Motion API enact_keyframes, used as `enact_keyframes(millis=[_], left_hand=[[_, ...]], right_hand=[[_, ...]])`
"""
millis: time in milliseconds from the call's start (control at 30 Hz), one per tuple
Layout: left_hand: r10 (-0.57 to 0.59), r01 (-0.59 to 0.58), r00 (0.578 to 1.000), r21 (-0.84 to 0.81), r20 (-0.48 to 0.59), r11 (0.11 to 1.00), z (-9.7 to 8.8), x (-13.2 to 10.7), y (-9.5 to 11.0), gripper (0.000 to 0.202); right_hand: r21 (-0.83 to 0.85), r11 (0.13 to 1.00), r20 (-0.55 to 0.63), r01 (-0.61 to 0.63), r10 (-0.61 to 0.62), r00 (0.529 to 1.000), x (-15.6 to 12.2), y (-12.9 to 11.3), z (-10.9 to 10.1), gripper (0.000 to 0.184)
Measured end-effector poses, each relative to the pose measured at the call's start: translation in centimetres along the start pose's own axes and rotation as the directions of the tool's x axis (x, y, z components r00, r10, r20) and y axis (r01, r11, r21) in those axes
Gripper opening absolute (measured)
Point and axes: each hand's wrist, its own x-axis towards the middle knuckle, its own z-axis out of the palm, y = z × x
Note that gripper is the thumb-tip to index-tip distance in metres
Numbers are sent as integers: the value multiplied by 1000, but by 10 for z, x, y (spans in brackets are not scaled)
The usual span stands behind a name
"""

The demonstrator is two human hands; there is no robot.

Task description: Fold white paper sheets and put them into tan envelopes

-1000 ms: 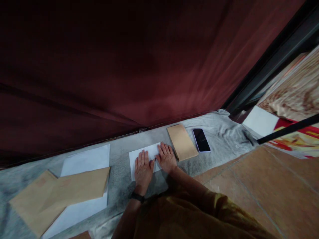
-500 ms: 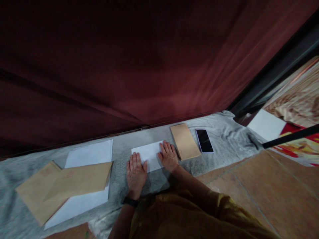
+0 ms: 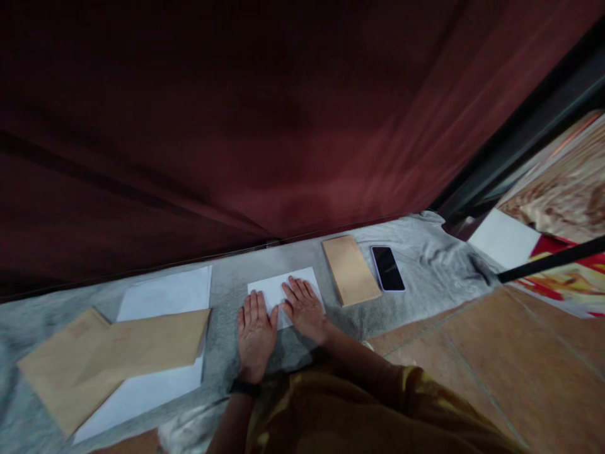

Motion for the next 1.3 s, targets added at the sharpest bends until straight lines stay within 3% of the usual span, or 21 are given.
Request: enact_keyframes(millis=[300, 767, 900, 1000, 1100, 1300], left_hand=[[-4, 4, 1000, -9, -9, 1000, -1, 0, 2, 68], [-120, 120, 993, 13, -22, 993, -17, -26, -22, 59], [-164, 165, 985, 2, -58, 986, -23, -33, -16, 58], [-27, 26, 1000, -34, -5, 999, -23, -39, 3, 56], [184, -177, 975, -66, 128, 982, -16, -48, 22, 55], [230, -230, 952, -23, 201, 973, -7, -57, 22, 54]], right_hand=[[-119, 987, 26, -111, 115, 993, -14, 28, -16, 60], [-128, 978, 75, -165, 176, 982, -26, 35, -27, 62], [-128, 979, 70, -158, 168, 983, -26, 34, -27, 62], [-128, 980, 58, -155, 163, 985, -26, 34, -27, 61], [-118, 981, 54, -157, 164, 985, -27, 34, -27, 60], [-63, 989, 102, -133, 138, 985, -4, 37, -32, 58]])
